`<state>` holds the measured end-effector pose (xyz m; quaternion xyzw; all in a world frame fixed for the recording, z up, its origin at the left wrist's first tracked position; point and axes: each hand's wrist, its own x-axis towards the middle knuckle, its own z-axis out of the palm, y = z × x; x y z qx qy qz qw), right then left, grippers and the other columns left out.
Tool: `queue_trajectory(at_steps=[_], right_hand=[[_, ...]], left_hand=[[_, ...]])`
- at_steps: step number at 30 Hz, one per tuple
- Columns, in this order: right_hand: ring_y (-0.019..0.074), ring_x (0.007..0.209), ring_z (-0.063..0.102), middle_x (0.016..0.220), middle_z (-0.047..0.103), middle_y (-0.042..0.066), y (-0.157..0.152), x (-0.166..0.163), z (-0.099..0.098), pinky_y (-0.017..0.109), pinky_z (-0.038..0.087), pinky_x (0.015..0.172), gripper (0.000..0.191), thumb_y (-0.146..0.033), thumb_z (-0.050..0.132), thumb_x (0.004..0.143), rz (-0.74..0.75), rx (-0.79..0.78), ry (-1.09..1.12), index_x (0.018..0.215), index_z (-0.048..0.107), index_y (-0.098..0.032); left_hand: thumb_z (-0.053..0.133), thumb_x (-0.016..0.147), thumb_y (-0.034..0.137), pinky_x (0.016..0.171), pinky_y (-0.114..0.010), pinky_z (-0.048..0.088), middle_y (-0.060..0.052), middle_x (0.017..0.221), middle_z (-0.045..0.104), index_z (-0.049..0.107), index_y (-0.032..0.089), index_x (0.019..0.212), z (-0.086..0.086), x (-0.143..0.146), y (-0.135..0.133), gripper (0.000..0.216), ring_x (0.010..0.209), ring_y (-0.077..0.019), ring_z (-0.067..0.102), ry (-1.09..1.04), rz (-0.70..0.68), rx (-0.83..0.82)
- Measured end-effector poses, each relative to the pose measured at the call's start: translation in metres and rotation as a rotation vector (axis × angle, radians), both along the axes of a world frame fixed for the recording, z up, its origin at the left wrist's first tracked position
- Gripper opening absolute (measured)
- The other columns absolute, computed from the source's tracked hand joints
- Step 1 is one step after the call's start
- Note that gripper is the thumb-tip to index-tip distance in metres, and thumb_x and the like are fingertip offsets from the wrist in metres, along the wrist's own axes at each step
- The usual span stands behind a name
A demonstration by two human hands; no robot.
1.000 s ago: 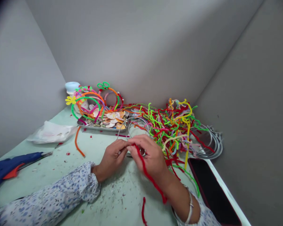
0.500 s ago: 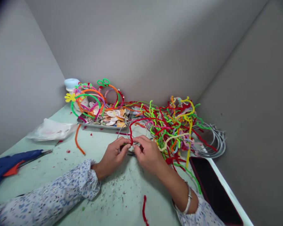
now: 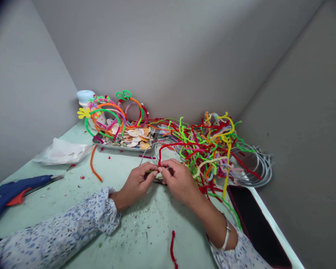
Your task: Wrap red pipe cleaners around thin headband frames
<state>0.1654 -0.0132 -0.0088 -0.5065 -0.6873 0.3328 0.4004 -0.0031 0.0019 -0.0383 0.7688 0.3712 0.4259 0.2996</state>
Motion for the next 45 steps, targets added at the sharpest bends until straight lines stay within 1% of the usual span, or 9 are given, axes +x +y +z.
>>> queue_trajectory(at_steps=[3,7,12,15,20,28,35,41,45], right_hand=[[0.0126,0.056,0.057,0.08,0.06,0.001,-0.001,-0.002,-0.001,0.026,0.045,0.056,0.013,-0.028,0.053,0.09,-0.035,0.022,0.005,0.087,0.063,-0.021],[0.0125,0.058,0.057,0.085,0.059,0.002,-0.001,-0.004,-0.006,0.027,0.046,0.058,0.013,-0.027,0.052,0.09,-0.072,0.129,-0.044,0.085,0.063,-0.02],[0.0185,0.08,0.06,0.084,0.062,0.003,-0.002,-0.007,-0.011,0.031,0.047,0.074,0.012,-0.021,0.052,0.089,-0.11,0.281,-0.111,0.081,0.061,-0.02],[0.0198,0.087,0.06,0.086,0.063,0.004,-0.004,-0.008,-0.013,0.033,0.046,0.081,0.014,-0.019,0.053,0.089,-0.114,0.367,-0.116,0.077,0.06,-0.02],[0.0184,0.087,0.06,0.092,0.062,0.004,-0.008,-0.008,-0.018,0.032,0.049,0.079,0.011,-0.019,0.05,0.091,-0.09,0.402,-0.067,0.088,0.061,-0.021],[0.0174,0.092,0.062,0.098,0.063,0.006,-0.004,-0.005,-0.02,0.031,0.052,0.081,0.017,-0.013,0.051,0.091,-0.014,0.612,-0.107,0.1,0.062,-0.022],[0.0191,0.095,0.064,0.103,0.063,0.007,-0.001,-0.002,-0.023,0.033,0.054,0.081,0.021,-0.013,0.054,0.089,-0.01,0.694,-0.161,0.103,0.064,-0.024],[0.0219,0.103,0.059,0.116,0.054,0.01,-0.002,0.0,-0.029,0.038,0.054,0.085,0.026,-0.013,0.057,0.086,-0.019,0.651,-0.206,0.109,0.059,-0.024],[0.0216,0.099,0.059,0.116,0.051,0.011,-0.002,0.0,-0.029,0.037,0.055,0.08,0.024,-0.015,0.061,0.084,-0.03,0.657,-0.191,0.106,0.06,-0.023]], left_hand=[[0.048,0.091,0.018,0.073,-0.026,0.043,-0.003,0.084,0.063,0.064,0.017,0.094,0.002,0.0,0.0,0.017,0.078,-0.0148,0.057,-0.003,-0.014,-0.01],[0.047,0.091,0.018,0.074,-0.026,0.042,-0.002,0.084,0.063,0.063,0.018,0.093,0.003,0.001,0.0,0.017,0.079,-0.0146,0.057,0.001,-0.026,-0.036],[0.047,0.09,0.018,0.073,-0.026,0.042,-0.002,0.085,0.063,0.063,0.017,0.091,0.003,0.001,0.0,0.016,0.078,-0.0149,0.057,0.013,-0.018,-0.05],[0.047,0.091,0.019,0.073,-0.026,0.042,-0.002,0.084,0.063,0.063,0.018,0.091,0.004,0.001,0.0,0.016,0.078,-0.0151,0.057,0.008,-0.005,-0.046],[0.046,0.091,0.021,0.073,-0.025,0.042,-0.003,0.084,0.064,0.063,0.017,0.091,0.008,0.001,-0.002,0.017,0.078,-0.0147,0.057,-0.036,0.012,-0.067],[0.048,0.091,0.023,0.075,-0.025,0.043,-0.002,0.084,0.066,0.064,0.017,0.09,0.01,0.003,-0.004,0.018,0.079,-0.015,0.058,-0.13,0.028,-0.152],[0.048,0.09,0.026,0.071,-0.024,0.043,-0.001,0.08,0.064,0.063,0.017,0.09,0.009,0.004,-0.004,0.017,0.075,-0.0142,0.056,-0.166,0.062,-0.197],[0.048,0.091,0.024,0.071,-0.025,0.043,-0.001,0.083,0.063,0.06,0.018,0.092,0.005,0.005,-0.004,0.014,0.076,-0.0142,0.056,-0.14,0.081,-0.155],[0.047,0.091,0.023,0.071,-0.025,0.042,-0.001,0.08,0.061,0.06,0.018,0.091,0.005,0.005,-0.006,0.014,0.074,-0.014,0.055,-0.129,0.071,-0.153]])
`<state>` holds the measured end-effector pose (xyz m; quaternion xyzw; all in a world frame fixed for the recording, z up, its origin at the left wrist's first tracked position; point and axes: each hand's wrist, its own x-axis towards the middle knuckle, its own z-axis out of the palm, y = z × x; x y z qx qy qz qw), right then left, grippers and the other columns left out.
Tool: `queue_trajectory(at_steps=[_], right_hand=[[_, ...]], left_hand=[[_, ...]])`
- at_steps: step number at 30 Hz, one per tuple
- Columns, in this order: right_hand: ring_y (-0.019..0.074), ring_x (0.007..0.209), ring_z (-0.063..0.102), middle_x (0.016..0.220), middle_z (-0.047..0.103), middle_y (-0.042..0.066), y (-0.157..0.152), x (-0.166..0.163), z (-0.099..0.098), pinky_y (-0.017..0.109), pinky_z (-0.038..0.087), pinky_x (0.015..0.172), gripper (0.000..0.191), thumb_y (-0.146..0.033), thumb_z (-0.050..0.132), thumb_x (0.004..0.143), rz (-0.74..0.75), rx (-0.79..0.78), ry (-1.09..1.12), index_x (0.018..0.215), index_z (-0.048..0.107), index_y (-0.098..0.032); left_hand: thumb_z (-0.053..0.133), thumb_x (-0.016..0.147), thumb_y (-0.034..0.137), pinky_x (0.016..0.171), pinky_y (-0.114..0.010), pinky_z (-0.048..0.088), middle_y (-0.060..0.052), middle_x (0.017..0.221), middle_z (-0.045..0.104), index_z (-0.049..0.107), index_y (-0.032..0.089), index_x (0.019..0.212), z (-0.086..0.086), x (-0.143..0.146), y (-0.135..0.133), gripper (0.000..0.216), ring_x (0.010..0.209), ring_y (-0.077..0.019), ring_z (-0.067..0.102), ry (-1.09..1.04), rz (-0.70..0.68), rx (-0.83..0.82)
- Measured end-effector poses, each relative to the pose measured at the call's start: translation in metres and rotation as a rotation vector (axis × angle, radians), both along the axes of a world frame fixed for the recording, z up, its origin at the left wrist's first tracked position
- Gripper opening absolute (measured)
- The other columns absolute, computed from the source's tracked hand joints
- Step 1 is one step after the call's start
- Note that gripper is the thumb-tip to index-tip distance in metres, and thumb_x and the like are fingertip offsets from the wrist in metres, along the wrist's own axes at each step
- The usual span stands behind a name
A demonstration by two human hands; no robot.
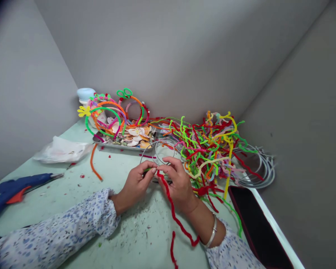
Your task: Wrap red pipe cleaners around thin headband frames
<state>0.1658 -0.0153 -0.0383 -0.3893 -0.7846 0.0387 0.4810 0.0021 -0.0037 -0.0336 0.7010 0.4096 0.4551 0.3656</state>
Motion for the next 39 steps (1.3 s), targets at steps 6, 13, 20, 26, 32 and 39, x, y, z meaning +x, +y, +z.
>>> queue_trajectory(at_steps=[6,13,20,26,32,39], right_hand=[[0.0206,0.092,0.058,0.101,0.051,0.007,-0.0025,-0.0002,0.0027,0.036,0.054,0.077,0.024,-0.011,0.062,0.082,-0.045,0.108,0.008,0.102,0.062,-0.023],[0.0196,0.087,0.059,0.1,0.05,0.006,-0.0035,0.001,0.0019,0.035,0.054,0.073,0.026,-0.01,0.062,0.081,-0.027,0.082,-0.002,0.102,0.063,-0.025],[0.0182,0.083,0.057,0.095,0.049,0.005,-0.0038,0.0009,0.0026,0.033,0.053,0.07,0.025,-0.01,0.063,0.082,-0.042,0.093,-0.013,0.101,0.064,-0.025],[0.0174,0.079,0.056,0.09,0.05,0.004,-0.0017,0.002,0.0011,0.032,0.051,0.067,0.023,-0.011,0.062,0.082,-0.047,0.099,-0.017,0.101,0.065,-0.025],[0.0177,0.078,0.056,0.089,0.052,0.004,-0.002,0.0016,0.0022,0.032,0.052,0.066,0.021,-0.012,0.061,0.083,-0.064,0.11,-0.02,0.099,0.065,-0.025],[0.0181,0.079,0.058,0.09,0.053,0.005,-0.0026,0.0024,0.0017,0.033,0.052,0.068,0.023,-0.012,0.061,0.082,-0.043,0.102,-0.012,0.101,0.065,-0.026]], left_hand=[[0.047,0.091,0.025,0.073,-0.025,0.043,-0.002,0.083,0.064,0.061,0.018,0.092,0.0016,-0.0008,-0.0007,0.016,0.078,-0.0153,0.057,0.003,-0.009,0.002],[0.046,0.091,0.028,0.071,-0.025,0.042,-0.001,0.08,0.061,0.06,0.018,0.088,0.0025,-0.001,-0.0013,0.018,0.075,-0.0151,0.054,-0.035,-0.001,-0.038],[0.046,0.091,0.029,0.07,-0.024,0.041,-0.001,0.078,0.06,0.06,0.018,0.088,0.0025,-0.0003,-0.0016,0.018,0.073,-0.0144,0.052,-0.085,-0.001,-0.078],[0.045,0.092,0.029,0.073,-0.025,0.042,0.0,0.079,0.059,0.059,0.018,0.088,0.0028,-0.0002,-0.0018,0.018,0.076,-0.0147,0.052,-0.137,-0.033,-0.143],[0.047,0.091,0.03,0.074,-0.025,0.042,0.0,0.08,0.058,0.057,0.017,0.089,0.0066,-0.0018,-0.0026,0.016,0.077,-0.0147,0.052,-0.164,-0.073,-0.16],[0.051,0.089,0.034,0.066,-0.023,0.041,0.001,0.075,0.055,0.057,0.017,0.085,0.009,-0.0022,-0.0027,0.019,0.07,-0.0128,0.049,-0.151,-0.054,-0.164]])
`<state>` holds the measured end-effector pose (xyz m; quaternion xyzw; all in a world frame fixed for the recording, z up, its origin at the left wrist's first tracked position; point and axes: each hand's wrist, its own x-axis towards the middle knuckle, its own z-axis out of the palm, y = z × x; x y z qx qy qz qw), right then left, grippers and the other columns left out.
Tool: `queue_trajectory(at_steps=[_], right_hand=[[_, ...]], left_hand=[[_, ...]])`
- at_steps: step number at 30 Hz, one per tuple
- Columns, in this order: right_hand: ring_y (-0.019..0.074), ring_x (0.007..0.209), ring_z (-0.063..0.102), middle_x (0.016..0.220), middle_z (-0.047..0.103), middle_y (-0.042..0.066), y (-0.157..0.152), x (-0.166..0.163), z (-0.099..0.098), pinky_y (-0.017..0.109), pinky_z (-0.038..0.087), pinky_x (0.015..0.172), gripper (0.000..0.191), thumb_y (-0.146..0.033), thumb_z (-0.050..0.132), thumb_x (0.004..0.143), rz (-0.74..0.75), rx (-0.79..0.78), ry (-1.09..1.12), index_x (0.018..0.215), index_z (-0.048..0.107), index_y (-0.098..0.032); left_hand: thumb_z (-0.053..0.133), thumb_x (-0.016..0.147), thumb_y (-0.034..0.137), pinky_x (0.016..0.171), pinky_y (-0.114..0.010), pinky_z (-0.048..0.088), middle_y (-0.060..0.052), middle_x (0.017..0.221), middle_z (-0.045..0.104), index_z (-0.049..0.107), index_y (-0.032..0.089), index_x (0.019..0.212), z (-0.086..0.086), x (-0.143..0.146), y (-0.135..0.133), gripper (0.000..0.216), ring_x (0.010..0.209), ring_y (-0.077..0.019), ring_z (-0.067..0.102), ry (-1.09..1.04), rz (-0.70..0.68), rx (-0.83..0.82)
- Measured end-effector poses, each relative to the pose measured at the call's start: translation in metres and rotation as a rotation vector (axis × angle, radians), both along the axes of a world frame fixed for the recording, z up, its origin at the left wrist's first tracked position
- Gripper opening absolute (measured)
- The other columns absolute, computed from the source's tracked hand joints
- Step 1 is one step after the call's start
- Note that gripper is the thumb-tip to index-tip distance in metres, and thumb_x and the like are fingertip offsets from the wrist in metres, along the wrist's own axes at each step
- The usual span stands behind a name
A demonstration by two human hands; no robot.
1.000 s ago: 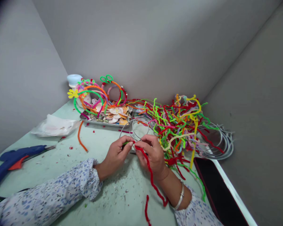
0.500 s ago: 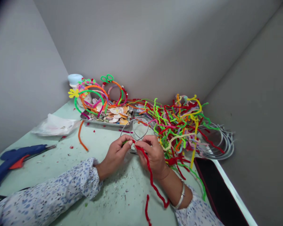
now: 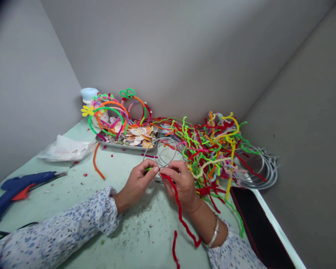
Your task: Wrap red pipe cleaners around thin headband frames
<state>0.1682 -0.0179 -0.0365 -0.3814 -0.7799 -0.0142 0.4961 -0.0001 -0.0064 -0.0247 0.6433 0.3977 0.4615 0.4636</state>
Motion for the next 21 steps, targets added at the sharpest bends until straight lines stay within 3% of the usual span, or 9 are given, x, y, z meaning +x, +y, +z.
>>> queue_trajectory(at_steps=[8,13,21], right_hand=[[0.0173,0.079,0.057,0.09,0.053,0.005,-0.0007,-0.0025,0.0012,0.031,0.052,0.067,0.022,-0.011,0.061,0.082,0.003,-0.005,0.032,0.098,0.064,-0.025],[0.0212,0.086,0.059,0.093,0.056,0.007,-0.0001,-0.0018,0.0026,0.037,0.052,0.074,0.02,-0.014,0.059,0.083,-0.007,-0.017,0.04,0.1,0.062,-0.024],[0.0204,0.081,0.058,0.094,0.057,0.007,0.0017,-0.0001,0.0028,0.034,0.051,0.068,0.014,-0.019,0.055,0.087,-0.02,-0.115,0.106,0.099,0.061,-0.022]], left_hand=[[0.052,0.089,0.035,0.06,-0.021,0.037,0.002,0.069,0.051,0.056,0.016,0.08,-0.002,0.001,0.0005,0.021,0.064,-0.0111,0.044,0.028,0.034,0.015],[0.051,0.089,0.036,0.058,-0.021,0.036,0.003,0.067,0.05,0.055,0.017,0.08,-0.0001,0.0008,0.0013,0.021,0.061,-0.0109,0.043,0.045,0.082,0.046],[0.053,0.086,0.035,0.055,-0.02,0.034,0.004,0.064,0.048,0.054,0.017,0.077,0.0019,0.0017,0.0037,0.02,0.057,-0.0098,0.04,0.034,0.132,0.014]])
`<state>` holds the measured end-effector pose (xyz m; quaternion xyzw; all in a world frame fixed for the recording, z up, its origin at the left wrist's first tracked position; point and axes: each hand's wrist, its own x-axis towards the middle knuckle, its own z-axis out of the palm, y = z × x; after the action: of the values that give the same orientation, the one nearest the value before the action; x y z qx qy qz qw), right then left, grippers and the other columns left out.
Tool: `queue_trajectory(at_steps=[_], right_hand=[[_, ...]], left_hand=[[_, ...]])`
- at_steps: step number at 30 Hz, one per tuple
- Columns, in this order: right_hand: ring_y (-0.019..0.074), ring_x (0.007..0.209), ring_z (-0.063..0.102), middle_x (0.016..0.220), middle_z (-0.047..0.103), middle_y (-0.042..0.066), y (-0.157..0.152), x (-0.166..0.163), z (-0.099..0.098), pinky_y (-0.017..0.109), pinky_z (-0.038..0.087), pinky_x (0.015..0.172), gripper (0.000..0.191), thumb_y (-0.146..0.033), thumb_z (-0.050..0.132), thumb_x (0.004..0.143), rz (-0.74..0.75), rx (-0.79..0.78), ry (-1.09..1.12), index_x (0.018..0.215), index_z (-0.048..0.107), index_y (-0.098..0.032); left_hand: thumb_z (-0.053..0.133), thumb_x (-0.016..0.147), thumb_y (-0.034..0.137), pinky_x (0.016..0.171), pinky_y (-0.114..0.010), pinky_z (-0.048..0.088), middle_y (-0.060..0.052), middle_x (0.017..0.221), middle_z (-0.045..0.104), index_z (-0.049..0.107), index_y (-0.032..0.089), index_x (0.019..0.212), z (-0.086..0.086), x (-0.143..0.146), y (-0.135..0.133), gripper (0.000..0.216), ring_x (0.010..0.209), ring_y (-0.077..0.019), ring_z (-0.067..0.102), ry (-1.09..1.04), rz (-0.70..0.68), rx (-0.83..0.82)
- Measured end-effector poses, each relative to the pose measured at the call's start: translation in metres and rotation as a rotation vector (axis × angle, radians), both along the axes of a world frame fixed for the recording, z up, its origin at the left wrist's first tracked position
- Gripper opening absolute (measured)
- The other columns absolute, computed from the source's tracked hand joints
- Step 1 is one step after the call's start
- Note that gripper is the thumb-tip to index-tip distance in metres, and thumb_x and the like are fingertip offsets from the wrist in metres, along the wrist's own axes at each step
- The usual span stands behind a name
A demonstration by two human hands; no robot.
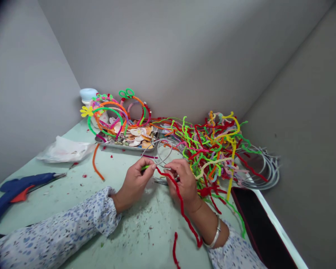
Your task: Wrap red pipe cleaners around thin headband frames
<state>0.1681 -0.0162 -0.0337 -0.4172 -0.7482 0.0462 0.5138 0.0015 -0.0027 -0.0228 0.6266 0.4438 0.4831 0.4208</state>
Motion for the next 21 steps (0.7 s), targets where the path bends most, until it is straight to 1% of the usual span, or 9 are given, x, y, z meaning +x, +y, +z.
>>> queue_trajectory(at_steps=[4,5,7,9,11,13,15,18,21], right_hand=[[0.0208,0.086,0.058,0.09,0.059,0.006,0.003,-0.001,-0.002,0.035,0.049,0.075,0.008,-0.023,0.057,0.088,0.031,-0.104,0.123,0.092,0.064,-0.022],[0.0198,0.083,0.058,0.088,0.06,0.006,0.003,-0.001,-0.003,0.034,0.049,0.073,0.01,-0.025,0.056,0.089,0.05,-0.161,0.189,0.089,0.065,-0.022],[0.017,0.07,0.058,0.081,0.06,0.004,0.005,0.0,-0.006,0.031,0.049,0.063,0.018,-0.032,0.052,0.092,0.128,-0.33,0.356,0.087,0.066,-0.021],[0.015,0.06,0.056,0.072,0.06,0.002,0.005,0.001,-0.009,0.028,0.047,0.055,0.028,-0.038,0.047,0.094,0.247,-0.504,0.52,0.087,0.067,-0.019],[0.0149,0.055,0.056,0.066,0.06,0.002,0.005,0.002,-0.011,0.028,0.047,0.053,0.034,-0.044,0.046,0.093,0.355,-0.615,0.625,0.087,0.067,-0.018],[0.015,0.055,0.057,0.065,0.061,0.002,0.005,0.003,-0.012,0.028,0.047,0.053,0.036,-0.047,0.049,0.091,0.419,-0.671,0.662,0.086,0.068,-0.017],[0.0146,0.055,0.056,0.067,0.061,0.002,0.005,0.004,-0.012,0.028,0.047,0.053,0.033,-0.047,0.055,0.088,0.449,-0.722,0.653,0.086,0.068,-0.017],[0.014,0.056,0.056,0.067,0.061,0.001,0.006,0.004,-0.013,0.026,0.046,0.055,0.029,-0.044,0.059,0.087,0.458,-0.79,0.654,0.084,0.068,-0.017],[0.0129,0.057,0.056,0.068,0.061,0.001,0.007,0.003,-0.012,0.024,0.045,0.054,0.027,-0.044,0.06,0.086,0.431,-0.825,0.743,0.086,0.068,-0.018]], left_hand=[[0.053,0.084,0.033,0.054,-0.02,0.033,0.005,0.064,0.047,0.053,0.017,0.076,0.001,0.001,0.001,0.018,0.057,-0.0092,0.039,-0.011,0.014,-0.029],[0.053,0.084,0.033,0.054,-0.02,0.033,0.005,0.064,0.047,0.053,0.017,0.076,0.001,0.002,0.001,0.017,0.057,-0.0092,0.038,-0.012,0.013,-0.032],[0.053,0.084,0.032,0.054,-0.02,0.033,0.005,0.064,0.047,0.053,0.017,0.076,0.001,0.002,0.002,0.017,0.057,-0.0091,0.038,-0.008,0.014,-0.034],[0.053,0.084,0.032,0.053,-0.02,0.032,0.005,0.063,0.046,0.053,0.017,0.076,0.002,0.002,0.002,0.017,0.057,-0.009,0.037,-0.004,0.021,-0.039],[0.053,0.085,0.032,0.053,-0.02,0.031,0.006,0.061,0.043,0.052,0.017,0.076,0.002,0.002,0.002,0.017,0.056,-0.009,0.036,-0.003,0.027,-0.055],[0.053,0.086,0.033,0.053,-0.02,0.032,0.006,0.061,0.043,0.052,0.017,0.076,0.003,0.001,0.002,0.018,0.056,-0.0092,0.037,-0.002,0.02,-0.053],[0.052,0.087,0.034,0.055,-0.02,0.034,0.005,0.062,0.045,0.053,0.017,0.078,0.002,0.0,0.001,0.019,0.057,-0.0094,0.039,0.0,0.007,-0.03],[0.052,0.088,0.035,0.056,-0.02,0.035,0.004,0.066,0.048,0.054,0.017,0.081,0.0,-0.001,0.001,0.02,0.06,-0.0095,0.041,-0.001,-0.027,0.006],[0.055,0.088,0.037,0.054,-0.02,0.034,0.004,0.067,0.049,0.055,0.016,0.084,-0.003,-0.002,-0.001,0.021,0.057,-0.0086,0.04,-0.004,-0.048,0.01]])
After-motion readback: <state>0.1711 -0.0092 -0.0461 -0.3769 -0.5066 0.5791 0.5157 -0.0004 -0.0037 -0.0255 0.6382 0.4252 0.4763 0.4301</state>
